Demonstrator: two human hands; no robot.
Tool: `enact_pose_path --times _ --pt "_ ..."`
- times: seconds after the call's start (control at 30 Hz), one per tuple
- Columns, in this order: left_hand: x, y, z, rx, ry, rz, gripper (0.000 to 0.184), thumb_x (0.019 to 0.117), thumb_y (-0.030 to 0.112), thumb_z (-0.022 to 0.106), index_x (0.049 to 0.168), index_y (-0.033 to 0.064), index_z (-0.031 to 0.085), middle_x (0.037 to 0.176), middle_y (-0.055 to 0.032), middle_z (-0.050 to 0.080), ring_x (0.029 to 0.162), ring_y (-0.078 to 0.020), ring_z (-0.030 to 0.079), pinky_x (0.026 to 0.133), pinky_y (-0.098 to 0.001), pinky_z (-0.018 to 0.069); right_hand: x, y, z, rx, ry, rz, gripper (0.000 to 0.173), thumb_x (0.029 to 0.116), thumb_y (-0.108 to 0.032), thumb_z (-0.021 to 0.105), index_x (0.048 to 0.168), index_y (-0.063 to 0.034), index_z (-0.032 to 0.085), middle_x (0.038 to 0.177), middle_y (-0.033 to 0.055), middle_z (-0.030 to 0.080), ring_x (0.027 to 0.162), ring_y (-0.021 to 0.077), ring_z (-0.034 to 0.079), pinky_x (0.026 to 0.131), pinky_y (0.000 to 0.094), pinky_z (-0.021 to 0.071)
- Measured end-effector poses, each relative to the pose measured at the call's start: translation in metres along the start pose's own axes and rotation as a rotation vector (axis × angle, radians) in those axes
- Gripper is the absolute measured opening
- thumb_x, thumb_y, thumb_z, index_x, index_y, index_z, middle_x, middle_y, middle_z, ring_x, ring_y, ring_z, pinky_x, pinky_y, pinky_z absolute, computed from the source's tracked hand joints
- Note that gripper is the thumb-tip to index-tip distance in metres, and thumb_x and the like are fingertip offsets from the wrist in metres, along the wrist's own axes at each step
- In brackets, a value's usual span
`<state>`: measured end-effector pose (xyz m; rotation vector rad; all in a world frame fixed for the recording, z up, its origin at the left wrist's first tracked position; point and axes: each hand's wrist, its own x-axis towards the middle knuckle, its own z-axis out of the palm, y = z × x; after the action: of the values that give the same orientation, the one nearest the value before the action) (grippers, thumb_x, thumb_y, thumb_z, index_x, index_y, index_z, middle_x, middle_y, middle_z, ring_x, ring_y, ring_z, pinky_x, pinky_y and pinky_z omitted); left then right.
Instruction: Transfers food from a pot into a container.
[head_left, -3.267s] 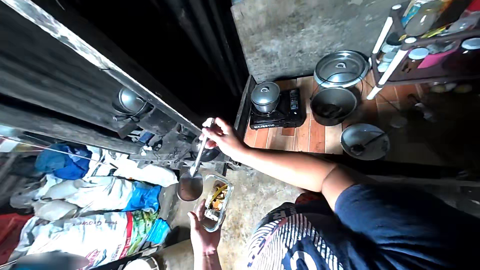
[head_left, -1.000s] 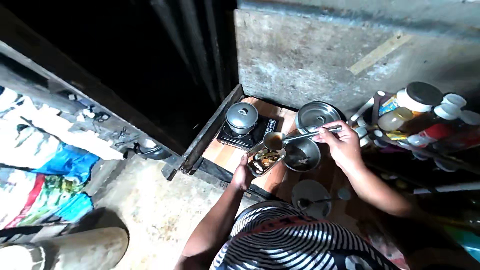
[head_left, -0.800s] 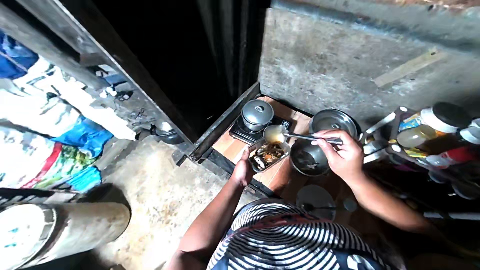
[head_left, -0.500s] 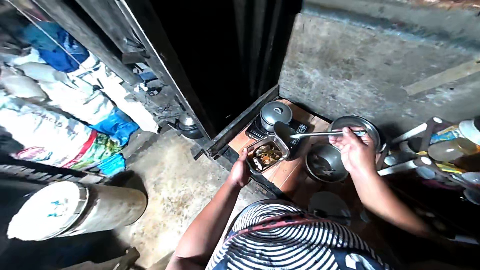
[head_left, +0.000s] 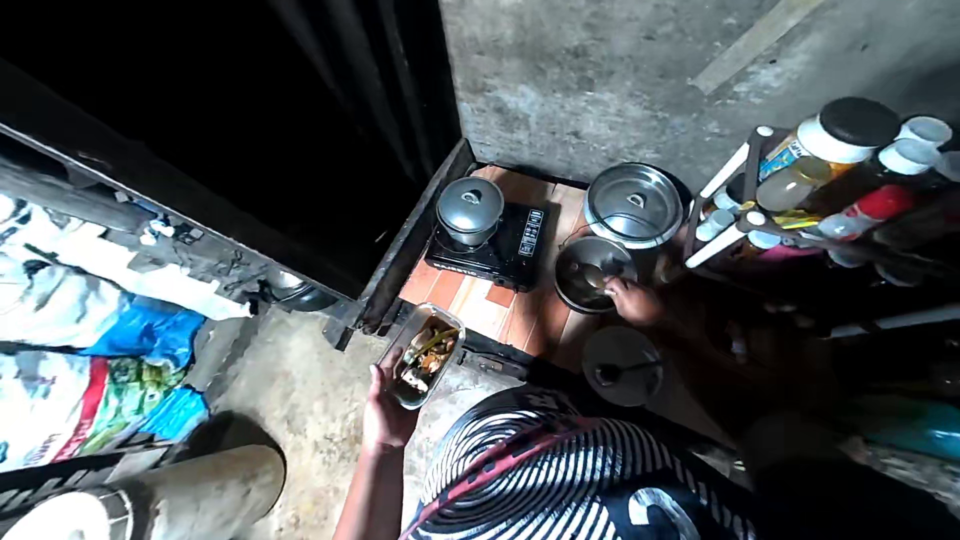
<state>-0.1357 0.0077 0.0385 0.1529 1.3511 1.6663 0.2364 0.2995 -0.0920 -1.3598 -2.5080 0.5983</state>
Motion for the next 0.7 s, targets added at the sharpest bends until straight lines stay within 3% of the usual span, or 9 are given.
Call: enact_pose_path --times 0.1,0.17,0.4,0.43,0.5,0.53,0.6,0.63,0.7 --pt "-0.012 0.0 -0.008 -0.027 0.09 -0.009 0.062 0.1094 0.049 0.008 0.145 0.0132 0.043 0.122 -0.0091 0.067 0.107 -0.0241 0.068 0.087 -0.0466 0.0587 -0.003 -0.012 0.003 -0.052 -0.193 0.131 0.038 0.1106 -0.021 0.042 0.14 -0.0049 0.059 0.138 0.0284 0.06 0.125 0.049 0.06 0.103 0.0644 0.0466" --pt "-0.017 0.002 -0.016 -0.066 0.144 0.002 0.061 0.1097 0.049 0.01 0.145 0.0116 0.043 0.122 -0.0122 0.067 0.106 -0.0265 0.068 0.086 -0.0482 0.0583 -0.004 -0.019 0.002 -0.039 -0.152 0.156 0.038 0.1104 -0.019 0.042 0.142 -0.0039 0.059 0.14 0.0295 0.059 0.127 0.05 0.058 0.104 0.0662 0.0458" --pt "-0.025 0.011 -0.058 -0.224 0.197 0.064 0.06 0.1103 0.05 0.015 0.144 0.0104 0.046 0.123 -0.0165 0.066 0.107 -0.0303 0.068 0.087 -0.0498 0.0578 0.012 -0.031 -0.016 -0.043 0.08 0.189 0.027 0.1064 -0.012 0.051 0.127 0.0007 0.062 0.108 0.0342 0.069 0.1 0.0554 0.068 0.085 0.0705 0.0521" --pt "-0.026 0.012 -0.067 -0.247 0.212 0.071 0.06 0.1103 0.05 0.015 0.143 0.0105 0.047 0.122 -0.0163 0.067 0.107 -0.0305 0.068 0.087 -0.05 0.0579 0.016 -0.036 -0.021 0.02 0.132 0.228 0.026 0.1062 -0.011 0.053 0.127 0.003 0.061 0.108 0.0357 0.068 0.101 0.056 0.067 0.086 0.0713 0.0511" --pt "-0.028 0.015 -0.088 -0.289 0.228 0.087 0.06 0.1103 0.05 0.016 0.143 0.0108 0.048 0.124 -0.0163 0.066 0.108 -0.0305 0.067 0.088 -0.0506 0.0575 0.032 -0.049 -0.031 0.302 0.331 0.319 0.03 0.1054 -0.007 0.053 0.13 0.0106 0.055 0.112 0.0353 0.065 0.1 0.0486 0.067 0.092 0.0653 0.051" --pt "-0.029 0.016 -0.099 -0.305 0.237 0.101 0.059 0.1104 0.05 0.017 0.142 0.0109 0.048 0.123 -0.0164 0.066 0.108 -0.0304 0.067 0.087 -0.0505 0.0577 0.043 -0.059 -0.035 0.473 0.46 0.37 0.034 0.1052 -0.007 0.053 0.132 0.0127 0.051 0.111 0.0318 0.066 0.094 0.039 0.068 0.09 0.0564 0.0543" --pt "-0.035 0.02 -0.126 -0.326 0.264 0.119 0.059 0.1105 0.05 0.016 0.141 0.0113 0.05 0.122 -0.0163 0.067 0.107 -0.0305 0.068 0.086 -0.0503 0.0584 0.068 -0.092 -0.044 0.855 0.62 0.488 0.039 0.1077 -0.014 0.053 0.139 0.008 0.042 0.107 0.0164 0.063 0.08 0.0145 0.063 0.077 0.0337 0.0566" --pt "-0.039 0.023 -0.14 -0.327 0.279 0.124 0.059 0.1104 0.05 0.016 0.14 0.0119 0.05 0.121 -0.0158 0.068 0.105 -0.0301 0.069 0.085 -0.0498 0.0588 0.078 -0.117 -0.048 1.03 0.643 0.524 0.039 0.1089 -0.019 0.052 0.138 0.0039 0.041 0.103 0.0099 0.062 0.075 0.0081 0.062 0.071 0.0278 0.0555" --pt "-0.052 0.031 -0.171 -0.325 0.309 0.142 0.059 0.1104 0.05 0.017 0.14 0.0125 0.051 0.121 -0.0147 0.068 0.105 -0.0293 0.069 0.085 -0.0493 0.0587 0.094 -0.187 -0.055 1.297 0.598 0.531 0.041 0.1095 -0.026 0.052 0.141 -0.0009 0.043 0.107 0.0074 0.066 0.078 0.0076 0.064 0.07 0.0266 0.0551"
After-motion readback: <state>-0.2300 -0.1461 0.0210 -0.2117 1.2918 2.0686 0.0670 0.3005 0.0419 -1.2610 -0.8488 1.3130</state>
